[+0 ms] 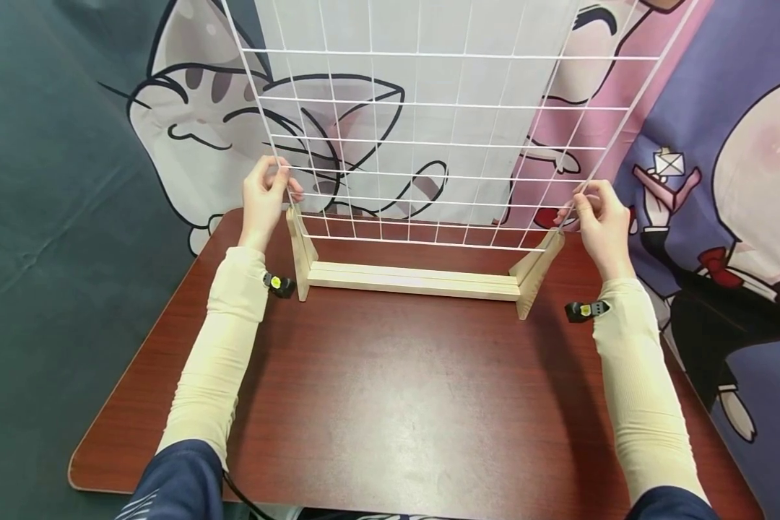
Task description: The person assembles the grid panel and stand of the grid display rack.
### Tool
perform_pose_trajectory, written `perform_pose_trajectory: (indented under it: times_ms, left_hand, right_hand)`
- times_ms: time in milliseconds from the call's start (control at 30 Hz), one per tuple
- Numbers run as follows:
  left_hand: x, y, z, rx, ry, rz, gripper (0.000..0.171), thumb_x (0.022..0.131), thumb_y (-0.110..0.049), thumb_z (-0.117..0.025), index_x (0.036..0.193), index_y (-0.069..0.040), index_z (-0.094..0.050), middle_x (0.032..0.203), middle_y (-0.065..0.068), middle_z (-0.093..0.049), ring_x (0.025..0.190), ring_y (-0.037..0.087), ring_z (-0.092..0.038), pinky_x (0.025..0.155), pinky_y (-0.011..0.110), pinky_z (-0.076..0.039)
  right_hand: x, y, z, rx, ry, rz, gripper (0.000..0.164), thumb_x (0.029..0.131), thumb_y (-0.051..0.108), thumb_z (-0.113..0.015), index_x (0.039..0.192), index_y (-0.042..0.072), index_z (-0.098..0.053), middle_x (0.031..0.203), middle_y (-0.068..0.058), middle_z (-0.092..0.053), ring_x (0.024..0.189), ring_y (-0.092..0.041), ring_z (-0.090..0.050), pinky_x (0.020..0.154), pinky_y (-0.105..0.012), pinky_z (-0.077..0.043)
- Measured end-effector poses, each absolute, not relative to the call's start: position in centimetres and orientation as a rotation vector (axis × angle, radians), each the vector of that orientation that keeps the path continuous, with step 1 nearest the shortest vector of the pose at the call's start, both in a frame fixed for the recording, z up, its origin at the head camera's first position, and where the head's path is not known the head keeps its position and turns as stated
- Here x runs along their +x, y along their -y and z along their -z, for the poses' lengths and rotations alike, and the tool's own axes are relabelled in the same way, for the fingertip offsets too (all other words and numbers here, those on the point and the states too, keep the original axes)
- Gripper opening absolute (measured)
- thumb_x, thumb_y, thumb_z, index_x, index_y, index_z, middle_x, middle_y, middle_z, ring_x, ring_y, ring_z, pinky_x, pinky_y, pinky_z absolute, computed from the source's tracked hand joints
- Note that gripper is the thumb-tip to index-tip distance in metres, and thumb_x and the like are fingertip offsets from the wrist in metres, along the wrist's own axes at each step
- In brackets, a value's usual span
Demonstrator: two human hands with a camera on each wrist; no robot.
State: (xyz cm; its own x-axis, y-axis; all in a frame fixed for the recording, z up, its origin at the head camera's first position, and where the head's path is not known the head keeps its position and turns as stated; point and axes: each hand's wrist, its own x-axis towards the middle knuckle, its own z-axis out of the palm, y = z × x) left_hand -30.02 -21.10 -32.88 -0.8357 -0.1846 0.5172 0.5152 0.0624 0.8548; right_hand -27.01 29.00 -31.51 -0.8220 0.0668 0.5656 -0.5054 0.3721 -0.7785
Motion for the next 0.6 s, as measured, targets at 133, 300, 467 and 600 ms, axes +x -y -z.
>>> perform_pose_trajectory:
  times_ms: [133,300,467,600]
  left_hand:
    - [-30.1,21.1,33.1,-0.326,1.854,1.827,0.018,0.099,-0.009,-0.052,0.104,0.008,-0.053,0.059,-0.004,-0.065,0.053,0.011,-0.066,0.060,0.026,-0.058]
    - [-30.2,21.0,33.1,-0.331,1.877,1.811,0.012,0.099,-0.009,-0.052,0.101,0.002,-0.056,0.059,-0.004,-0.065,0.053,0.011,-0.065,0.060,0.027,-0.058]
    - [-30.3,21.0,33.1,-0.317,1.912,1.799,0.012,0.099,-0.010,-0.052,0.103,-0.001,-0.057,0.060,-0.006,-0.065,0.054,0.008,-0.065,0.061,0.022,-0.057]
    - [-30.3,21.1,33.2,-0.303,1.921,1.795,0.023,0.100,-0.012,-0.052,0.110,0.008,-0.053,0.061,-0.006,-0.065,0.055,0.008,-0.066,0.062,0.021,-0.057]
  right_hand:
    - [-27.0,-29.0,31.8,0.372,2.107,-1.479,0.013,0.097,0.002,-0.052,0.103,-0.009,-0.052,0.068,0.014,-0.066,0.060,0.001,-0.066,0.053,-0.010,-0.050]
    - [-26.8,-29.1,32.9,0.337,2.093,-1.527,0.016,0.096,-0.001,-0.051,0.106,-0.014,-0.049,0.071,0.018,-0.068,0.062,0.005,-0.066,0.053,-0.010,-0.050]
    - [-26.9,-29.2,33.7,0.332,2.097,-1.524,0.018,0.096,-0.002,-0.051,0.107,-0.016,-0.047,0.074,0.018,-0.068,0.065,0.004,-0.067,0.053,-0.010,-0.049]
    - [-26.9,-29.2,33.8,0.330,2.101,-1.540,0.017,0.097,-0.001,-0.051,0.106,-0.014,-0.049,0.075,0.016,-0.068,0.066,0.003,-0.068,0.052,-0.012,-0.050]
